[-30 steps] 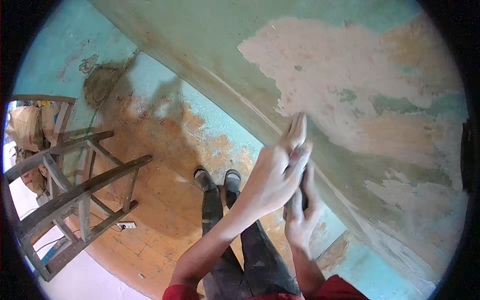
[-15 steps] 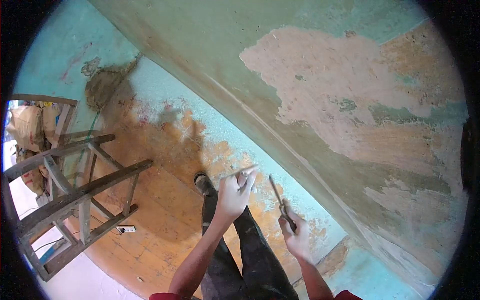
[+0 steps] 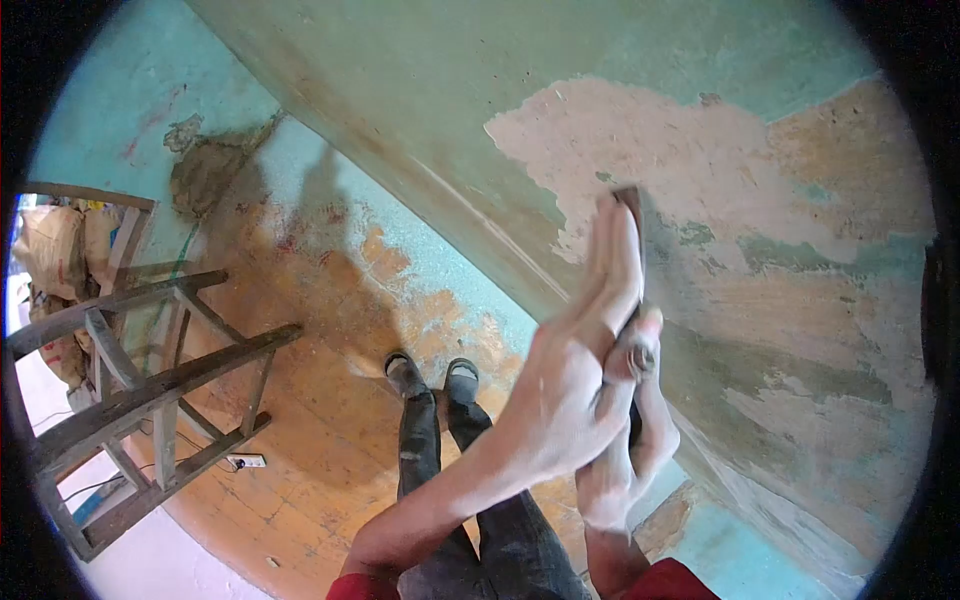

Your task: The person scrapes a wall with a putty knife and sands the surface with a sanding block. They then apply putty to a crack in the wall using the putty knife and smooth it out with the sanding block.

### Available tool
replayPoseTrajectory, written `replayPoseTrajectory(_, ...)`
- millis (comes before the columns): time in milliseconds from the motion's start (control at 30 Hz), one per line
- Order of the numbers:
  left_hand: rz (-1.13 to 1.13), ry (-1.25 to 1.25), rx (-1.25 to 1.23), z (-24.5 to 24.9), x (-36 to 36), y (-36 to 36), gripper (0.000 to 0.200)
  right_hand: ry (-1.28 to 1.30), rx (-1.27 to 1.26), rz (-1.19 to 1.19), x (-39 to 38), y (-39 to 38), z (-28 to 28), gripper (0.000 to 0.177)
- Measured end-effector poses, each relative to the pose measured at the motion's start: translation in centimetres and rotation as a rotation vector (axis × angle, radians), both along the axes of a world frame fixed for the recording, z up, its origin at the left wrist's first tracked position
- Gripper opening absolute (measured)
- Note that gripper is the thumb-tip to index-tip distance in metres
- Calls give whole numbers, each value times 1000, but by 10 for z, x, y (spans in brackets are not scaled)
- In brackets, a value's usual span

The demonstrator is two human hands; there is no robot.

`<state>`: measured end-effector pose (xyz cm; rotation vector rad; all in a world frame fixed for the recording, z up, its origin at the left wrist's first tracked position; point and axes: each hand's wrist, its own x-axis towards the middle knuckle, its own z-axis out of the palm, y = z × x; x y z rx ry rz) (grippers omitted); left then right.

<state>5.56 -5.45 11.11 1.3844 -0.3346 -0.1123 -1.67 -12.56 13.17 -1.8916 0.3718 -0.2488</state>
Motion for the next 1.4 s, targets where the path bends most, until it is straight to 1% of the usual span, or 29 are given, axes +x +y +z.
replayPoseTrajectory(33,-27,130,17,9,6,5,63,34,-62,36,2,2,2,50)
replayPoseTrajectory(100,-22,90,-35,1,7,8,62,95,-81,60,-16,9,-8,51)
replayPoseTrajectory(167,-21,-53,0,-1,-5,1,61,-46,-295,-133,-38,13,-26,51)
replayPoseTrajectory(200,-11,-72,78,11,-5,1,60,99,120,-25,-9,6,20,52)
replayPoseTrajectory(233,-12,-64,79,9,-2,4,60,107,121,-27,-12,10,17,52)
replayPoseTrajectory(300,-132,-141,37,0,10,13,71,126,-240,-66,-21,21,10,53)
replayPoseTrajectory(333,-154,-165,65,-3,11,15,72,132,-56,-32,-14,20,13,55)
replayPoseTrajectory(433,-64,-111,83,8,-10,-3,71,175,42,-42,-22,0,13,54)
replayPoseTrajectory(467,-2,-61,58,6,-15,-9,62,43,-60,-18,-16,-2,11,51)
replayPoseTrajectory(567,105,-30,-30,5,1,-14,62,118,-34,46,4,-12,21,48)
replayPoseTrajectory(600,28,19,-21,5,4,-6,66,83,21,22,9,-4,17,47)
replayPoseTrajectory(633,-40,66,-15,6,7,2,69,96,-1,102,6,-7,14,47)
replayPoseTrajectory(700,-17,-184,70,-2,3,-3,67,-41,-190,-2,-7,1,1,47)
replayPoseTrajectory(733,-32,-183,141,2,0,-3,66,-41,-190,2,-4,0,6,47)
replayPoseTrajectory(767,-34,-176,136,6,5,-1,66,56,-160,20,4,0,21,47)
replayPoseTrajectory(800,-46,-18,28,8,12,3,66,155,-129,31,10,-1,28,47)
replayPoseTrajectory(833,-52,140,-80,8,15,8,66,106,-49,27,17,6,22,47)
replayPoseTrajectory(867,-55,163,-57,8,16,14,66,78,-95,57,14,7,17,48)
replayPoseTrajectory(900,-48,156,-60,9,13,14,66,46,-134,84,10,9,15,49)
replayPoseTrajectory(967,-68,-151,117,6,3,6,67,73,19,-10,-1,5,22,52)
replayPoseTrajectory(1000,-74,-32,-63,8,6,2,69,145,-54,6,3,3,28,54)
replayPoseTrajectory(1033,-79,-27,-68,9,9,6,69,150,-58,1,8,6,29,54)
replayPoseTrajectory(1100,-121,194,-119,13,22,21,72,177,-46,51,20,14,27,54)
replayPoseTrajectory(1133,-71,-153,39,2,21,19,73,99,-166,50,12,14,22,51)
replayPoseTrajectory(1167,-117,42,-124,2,9,7,71,105,-162,44,8,13,23,51)
replayPoseTrajectory(1233,-112,-17,-16,8,12,11,68,137,-137,-14,4,7,25,50)
replayPoseTrajectory(1300,-92,124,-149,8,28,20,66,222,7,-18,26,19,35,49)
replayPoseTrajectory(1333,-89,116,-147,9,28,19,66,90,-72,109,23,13,23,49)
replayPoseTrajectory(1400,-90,-59,5,4,20,18,66,57,-1,48,18,14,21,50)
